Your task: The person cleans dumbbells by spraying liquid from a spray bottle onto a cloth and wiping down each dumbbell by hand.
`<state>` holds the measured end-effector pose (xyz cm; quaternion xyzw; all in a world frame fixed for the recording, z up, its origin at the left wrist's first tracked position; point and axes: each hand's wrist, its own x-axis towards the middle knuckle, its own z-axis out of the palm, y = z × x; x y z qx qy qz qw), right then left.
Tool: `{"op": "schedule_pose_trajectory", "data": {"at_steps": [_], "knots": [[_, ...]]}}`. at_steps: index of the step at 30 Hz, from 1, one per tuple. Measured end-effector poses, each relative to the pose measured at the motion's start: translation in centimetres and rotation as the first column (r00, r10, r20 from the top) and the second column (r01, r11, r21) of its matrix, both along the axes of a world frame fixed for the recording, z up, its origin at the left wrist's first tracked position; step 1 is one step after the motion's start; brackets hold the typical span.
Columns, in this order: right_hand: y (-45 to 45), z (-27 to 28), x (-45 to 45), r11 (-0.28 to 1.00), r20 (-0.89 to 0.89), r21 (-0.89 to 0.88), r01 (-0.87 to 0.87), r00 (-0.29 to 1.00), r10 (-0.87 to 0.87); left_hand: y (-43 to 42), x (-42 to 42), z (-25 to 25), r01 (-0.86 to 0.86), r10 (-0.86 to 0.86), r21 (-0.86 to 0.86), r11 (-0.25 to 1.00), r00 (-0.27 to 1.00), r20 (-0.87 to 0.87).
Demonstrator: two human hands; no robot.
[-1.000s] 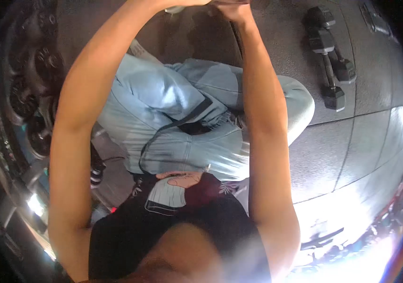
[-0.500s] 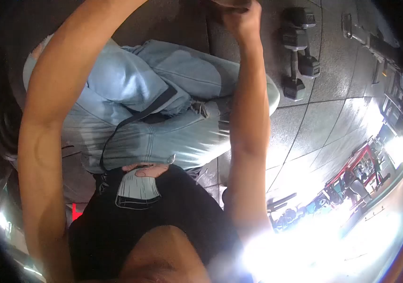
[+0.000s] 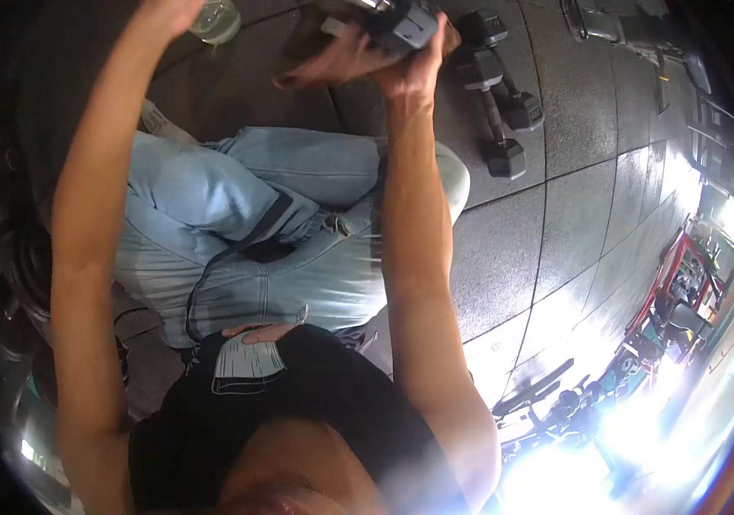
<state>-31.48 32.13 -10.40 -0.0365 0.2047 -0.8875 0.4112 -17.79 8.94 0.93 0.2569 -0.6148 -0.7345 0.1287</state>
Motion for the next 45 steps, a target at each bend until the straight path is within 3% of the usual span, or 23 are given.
{"op": "schedule_pose_trajectory", "data": {"at_steps": [2, 4, 6, 9, 11, 13, 14, 15, 16, 19, 21, 23, 26, 28, 29, 32, 33, 34, 36, 40, 42, 44, 45], "knots": [[2.3, -0.8, -1.7, 0.987, -0.115, -0.133, -0.093, 0.990, 0.078, 0.6, -0.6, -3.1, -0.068, 0.059, 0.080, 0.994, 0.991, 0.116], [2.7, 0.3, -1.0, 0.998, -0.193, 0.008, 0.058, 0.980, -0.056, 1.7, -1.2, -6.3, -0.187, 0.140, 0.282, 0.941, 0.974, 0.177], [2.9, 1.1, -1.7, 0.989, -0.101, -0.141, -0.040, 0.995, 0.026, 2.3, -1.4, -8.8, -0.019, -0.024, 0.446, 0.895, 0.996, 0.090], [2.6, 3.3, -0.5, 0.957, -0.338, 0.247, 0.152, 0.939, -0.061, 3.4, -1.3, -10.6, -0.105, 0.007, 0.568, 0.817, 0.985, 0.172], [2.1, 2.9, -0.5, 0.949, -0.343, 0.281, 0.140, 0.938, -0.037, 3.8, -0.5, -10.7, -0.158, 0.032, 0.550, 0.820, 0.972, 0.231], [1.2, 2.1, -0.5, 0.916, -0.318, 0.344, 0.208, 0.943, -0.094, 3.2, 0.5, -9.9, 0.185, -0.108, -0.076, 0.980, 0.811, 0.575], [0.1, 2.2, 0.1, 0.905, -0.362, 0.322, 0.276, 0.920, -0.152, 1.9, 1.3, -8.8, 0.589, -0.265, -0.260, 0.765, 0.656, 0.707], [0.1, 3.1, 0.1, 0.882, -0.323, 0.408, 0.235, 0.941, -0.101, 1.0, 2.4, -9.7, 0.760, -0.273, -0.443, 0.475, 0.606, 0.747], [0.0, 4.2, 0.0, 0.855, -0.280, 0.485, 0.187, 0.959, -0.051, 1.5, 4.2, -6.0, 0.828, -0.256, -0.321, 0.460, 0.470, 0.845], [-0.1, 7.4, -0.3, 0.882, -0.226, 0.471, 0.023, 0.969, 0.095, -0.9, 8.7, -4.6, 0.821, -0.020, -0.347, 0.454, 0.398, 0.917], [-1.5, 6.2, -0.3, 0.847, -0.374, 0.503, 0.170, 0.927, 0.037, -3.6, 9.5, -6.6, 0.764, 0.109, -0.387, 0.516, 0.389, 0.915], [-1.9, 5.5, 0.1, 0.798, -0.514, 0.523, 0.301, 0.858, 0.013, -5.7, 9.3, -11.3, 0.221, 0.545, -0.962, 0.160, 0.793, 0.273], [-2.7, 5.1, -0.2, 0.822, -0.553, 0.483, 0.302, 0.833, 0.019, -3.8, 5.7, -12.6, -0.233, 0.423, -0.774, 0.589, 0.905, 0.050], [-3.2, 3.6, -0.8, 0.824, -0.748, 0.378, 0.422, 0.664, 0.003, -3.6, 4.5, -12.8, -0.263, 0.381, -0.767, 0.585, 0.924, -0.026], [-3.2, 4.0, -0.5, 0.829, -0.760, 0.387, 0.403, 0.649, 0.040, -4.3, 4.0, -12.6, -0.208, 0.352, -0.697, 0.686, 0.933, 0.069], [-3.5, 4.8, 0.8, 0.812, -0.715, 0.432, 0.393, 0.698, 0.043, -4.4, 4.1, -12.4, -0.250, 0.367, -0.694, 0.675, 0.930, 0.022], [-3.7, 4.4, 0.8, 0.819, -0.718, 0.435, 0.375, 0.693, 0.064, -3.8, 3.9, -11.6, -0.250, 0.428, -0.778, 0.576, 0.903, 0.026], [-3.7, 4.4, 0.1, 0.738, -0.845, 0.485, 0.470, 0.468, 0.257, -3.4, 3.7, -10.8, -0.240, 0.415, -0.789, 0.565, 0.910, 0.020], [-4.0, 4.6, 0.6, 0.739, -0.839, 0.471, 0.482, 0.504, 0.206, -2.4, 3.7, -9.3, -0.345, 0.148, -0.928, 0.143, 0.934, -0.325], [-4.0, 4.9, 0.6, 0.801, -0.877, 0.325, 0.503, 0.477, 0.056, 1.2, 4.6, -2.3, -0.149, -0.048, -0.911, 0.385, 0.982, -0.181], [-3.5, 5.1, 0.4, 0.830, -0.832, 0.388, 0.401, 0.539, 0.129, 1.6, 4.4, -0.7, -0.083, -0.175, -0.939, 0.334, 0.973, -0.148], [-3.3, 4.8, 0.5, 0.829, -0.750, 0.434, 0.353, 0.651, 0.116, 3.0, 4.4, 0.4, 0.181, -0.291, -0.833, 0.522, 0.956, 0.025], [-3.2, 4.8, 0.6, 0.877, -0.579, 0.429, 0.216, 0.811, 0.084, 3.5, 3.9, 0.8, 0.177, -0.326, -0.867, 0.466, 0.945, 0.019]]}}
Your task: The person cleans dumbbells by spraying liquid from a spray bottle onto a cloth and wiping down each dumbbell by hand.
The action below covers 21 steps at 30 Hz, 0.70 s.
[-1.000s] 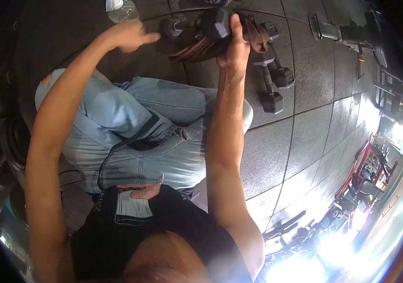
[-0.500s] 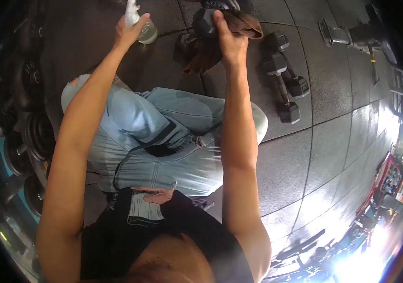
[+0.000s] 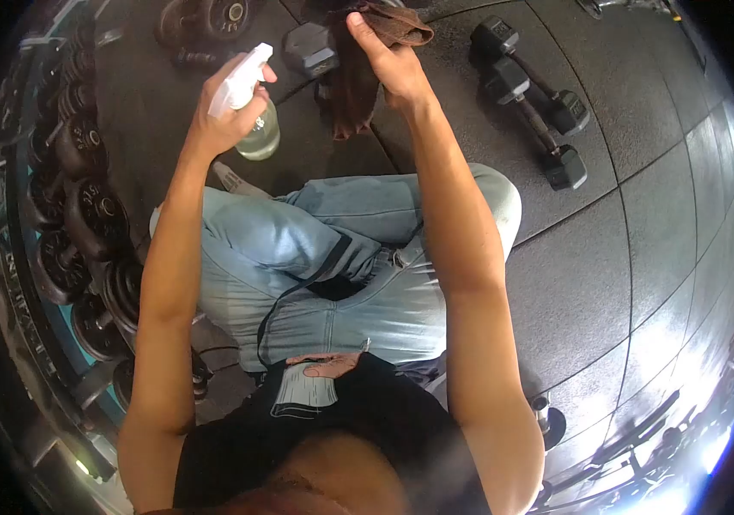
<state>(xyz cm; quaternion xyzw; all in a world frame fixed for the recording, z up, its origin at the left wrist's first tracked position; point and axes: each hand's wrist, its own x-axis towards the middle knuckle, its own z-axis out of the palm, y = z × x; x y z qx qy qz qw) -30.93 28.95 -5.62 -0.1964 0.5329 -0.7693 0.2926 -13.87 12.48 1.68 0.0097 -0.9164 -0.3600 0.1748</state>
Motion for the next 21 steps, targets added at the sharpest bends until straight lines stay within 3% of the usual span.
{"op": "schedule_pose_trajectory", "data": {"at_steps": [1, 2, 5, 7, 8, 12, 15, 17, 18, 19, 21], "knots": [[0.1, 0.0, 0.0, 0.995, 0.236, -0.092, -0.026, 0.971, 0.048, 0.2, -0.3, 0.3, 0.011, -0.011, -0.003, 1.000, 1.000, -0.002], [0.4, 0.6, 0.2, 0.997, 0.169, 0.043, 0.071, 0.983, -0.077, 0.4, -0.6, 0.5, 0.027, -0.028, 0.020, 0.999, 0.999, 0.030], [1.0, 1.0, 0.2, 0.996, 0.141, 0.068, 0.057, 0.988, -0.066, 0.0, -0.9, -0.1, 0.077, -0.079, 0.065, 0.995, 0.996, 0.033], [1.1, 1.1, 0.0, 0.995, 0.112, 0.074, 0.063, 0.991, -0.071, -0.1, -0.6, -0.5, 0.106, -0.106, 0.008, 0.994, 0.994, 0.016], [1.0, 1.1, 0.0, 0.995, 0.081, 0.081, 0.065, 0.994, -0.071, -0.1, -0.2, -0.3, 0.040, -0.041, 0.009, 0.999, 0.989, 0.143], [0.6, 1.2, 0.8, 0.991, 0.089, 0.018, 0.129, 0.987, -0.130, -0.6, 0.1, -1.0, -0.012, 0.009, 0.051, 0.999, 0.998, 0.066], [1.4, 2.2, 0.0, 0.988, -0.037, 0.127, 0.084, 0.996, -0.080, -1.3, 0.7, -0.9, -0.042, 0.037, 0.041, 0.998, 0.993, 0.108], [1.7, 3.5, -0.1, 0.972, -0.303, 0.158, 0.174, 0.945, -0.120, -2.0, 1.4, -0.8, -0.016, -0.009, 0.158, 0.987, 0.988, 0.155], [1.3, 5.6, 0.8, 0.975, -0.399, 0.059, 0.216, 0.900, -0.176, -2.4, 1.8, -0.9, -0.032, 0.009, 0.167, 0.985, 0.990, 0.139], [1.1, 7.2, 1.2, 0.978, -0.415, 0.067, 0.198, 0.897, -0.153, -2.8, 2.0, -1.2, -0.086, 0.074, 0.173, 0.981, 0.994, 0.078], [0.5, 10.4, 1.8, 0.970, -0.606, 0.239, 0.051, 0.788, 0.107, -3.9, 2.1, -2.7, -0.226, 0.226, 0.285, 0.931, 0.973, 0.034]]}}
